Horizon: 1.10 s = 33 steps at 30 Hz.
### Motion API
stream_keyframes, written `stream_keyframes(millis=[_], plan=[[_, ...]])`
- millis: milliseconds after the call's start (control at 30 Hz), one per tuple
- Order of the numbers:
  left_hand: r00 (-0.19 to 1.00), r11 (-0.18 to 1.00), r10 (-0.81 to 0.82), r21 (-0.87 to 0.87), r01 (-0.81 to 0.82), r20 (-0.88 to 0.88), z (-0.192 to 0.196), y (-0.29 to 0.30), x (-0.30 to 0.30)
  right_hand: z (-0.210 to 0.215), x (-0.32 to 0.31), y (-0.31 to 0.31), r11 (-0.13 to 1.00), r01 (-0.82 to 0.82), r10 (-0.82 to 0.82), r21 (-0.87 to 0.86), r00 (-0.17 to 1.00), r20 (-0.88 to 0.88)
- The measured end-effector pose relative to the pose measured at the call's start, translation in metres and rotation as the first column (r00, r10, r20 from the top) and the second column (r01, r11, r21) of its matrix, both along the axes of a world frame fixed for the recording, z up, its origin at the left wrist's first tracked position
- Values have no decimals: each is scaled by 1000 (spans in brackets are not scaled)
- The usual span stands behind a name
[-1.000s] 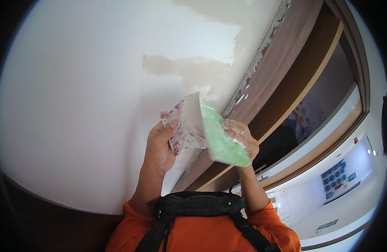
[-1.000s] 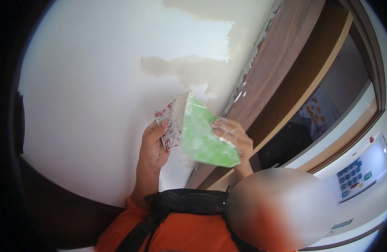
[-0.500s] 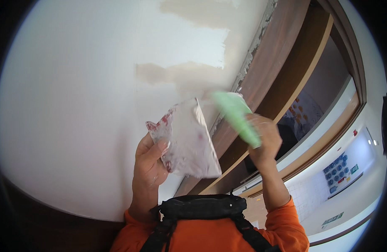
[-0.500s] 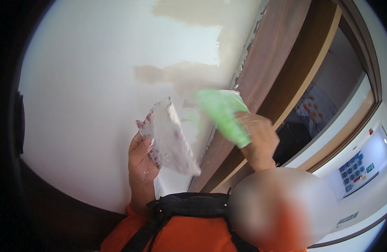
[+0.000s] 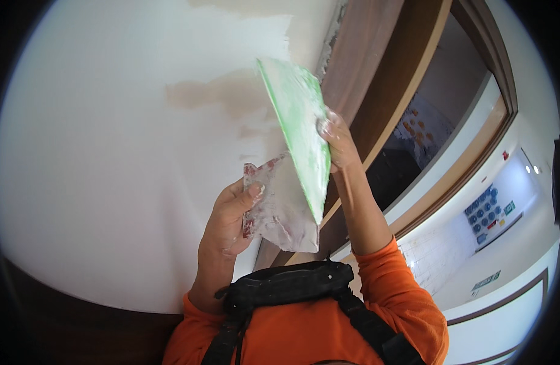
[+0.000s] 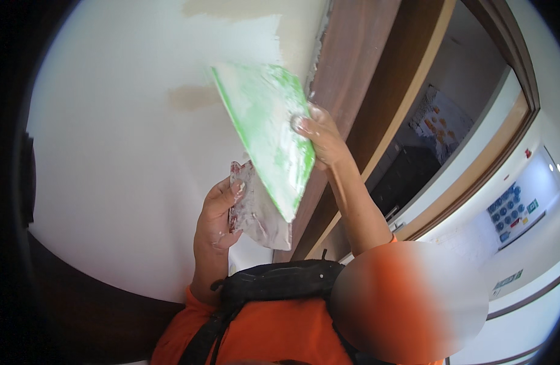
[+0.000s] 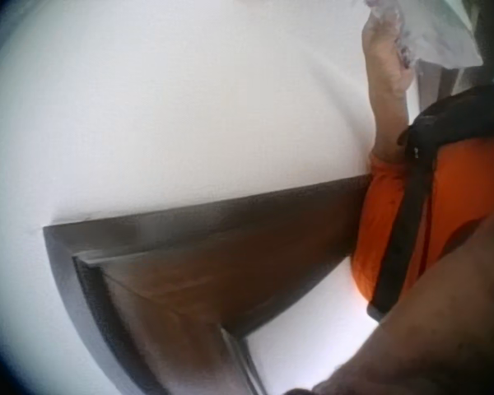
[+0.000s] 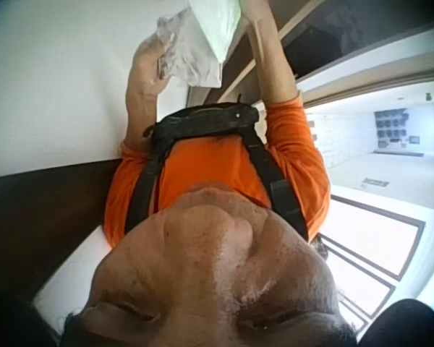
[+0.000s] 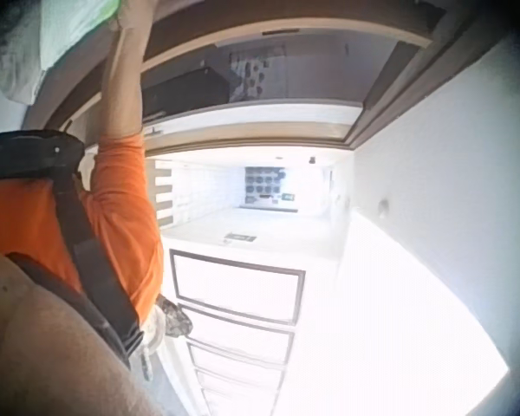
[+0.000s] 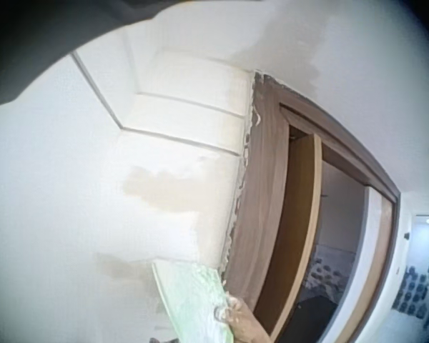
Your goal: The person applies white plaster to a wall using a green trowel and a smaller scraper. They repeatedly scoop plaster from a bucket and spread it along the wall surface, smoothing the material in multiple passes.
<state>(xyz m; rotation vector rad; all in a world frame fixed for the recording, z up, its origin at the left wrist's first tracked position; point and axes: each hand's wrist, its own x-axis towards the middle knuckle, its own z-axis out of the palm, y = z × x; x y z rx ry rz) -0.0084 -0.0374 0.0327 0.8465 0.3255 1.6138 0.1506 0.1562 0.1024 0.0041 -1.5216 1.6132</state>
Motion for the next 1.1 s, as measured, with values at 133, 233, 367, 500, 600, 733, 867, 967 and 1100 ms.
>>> stream_keyframes(millis=[133,233,367,500,600,733,867,967,1100], plan=[[989,993,29,112,-46,145,2,-6,-4,2,42,11,998,26,-38,57,975,218],[936,936,264,175,-307,231,3,-12,-10,16,78,2,840,420,-536,343,737,411],[686,644,720,266,-717,107,0,8,-9,1,85,-46,917,385,-375,-106,921,107],[314,258,949,493,-831,34,-15,20,-3,-38,49,-104,813,338,-242,-474,937,254],[262,275,960,505,-818,-98,-20,21,-4,-39,26,-119,822,166,-119,-545,986,120],[213,285,958,536,-795,-192,-17,15,-7,-18,24,-117,883,131,-116,-450,991,61],[193,218,976,567,-794,-105,-13,17,-5,-9,26,-116,830,246,-151,-501,963,223],[63,102,995,728,-678,-80,-8,21,-11,-3,19,-121,851,178,-89,-494,976,199],[-144,36,977,792,-610,-156,-2,13,-29,34,11,-132,920,191,-171,-342,981,86]])
